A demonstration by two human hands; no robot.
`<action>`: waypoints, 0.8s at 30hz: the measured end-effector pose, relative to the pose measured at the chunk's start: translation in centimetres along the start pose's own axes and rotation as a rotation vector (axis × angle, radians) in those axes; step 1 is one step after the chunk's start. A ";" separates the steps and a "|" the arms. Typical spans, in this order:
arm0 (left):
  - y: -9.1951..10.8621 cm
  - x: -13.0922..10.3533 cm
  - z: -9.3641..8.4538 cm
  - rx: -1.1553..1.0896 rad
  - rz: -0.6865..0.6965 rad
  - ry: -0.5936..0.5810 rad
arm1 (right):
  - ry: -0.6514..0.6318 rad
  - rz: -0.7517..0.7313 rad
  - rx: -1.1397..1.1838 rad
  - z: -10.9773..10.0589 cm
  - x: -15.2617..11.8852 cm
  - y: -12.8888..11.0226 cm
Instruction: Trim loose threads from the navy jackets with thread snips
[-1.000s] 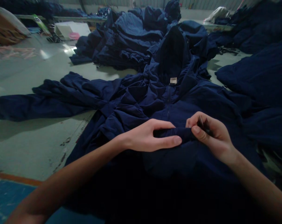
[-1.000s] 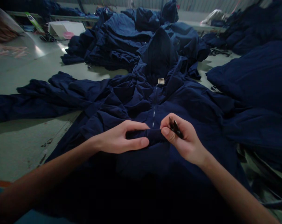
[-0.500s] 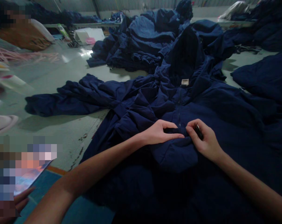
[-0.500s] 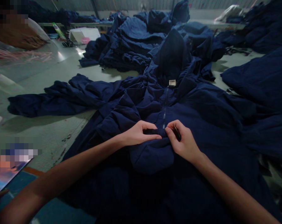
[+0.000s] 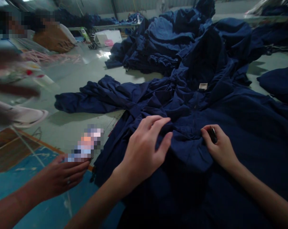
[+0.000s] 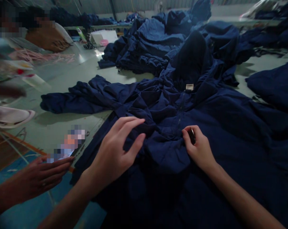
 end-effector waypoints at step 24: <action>-13.0 -11.8 -4.1 0.601 -0.476 0.005 | -0.143 0.011 -0.037 0.8 0.0 0.2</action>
Point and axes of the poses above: each hand's wrist, its own x-axis towards the middle knuckle, its own z-axis out of the palm, y = z × x, the point moved 6 cm from there along x, towards the middle knuckle, and after that the axes turned 3 degrees about -x, right-handed, at the moved point
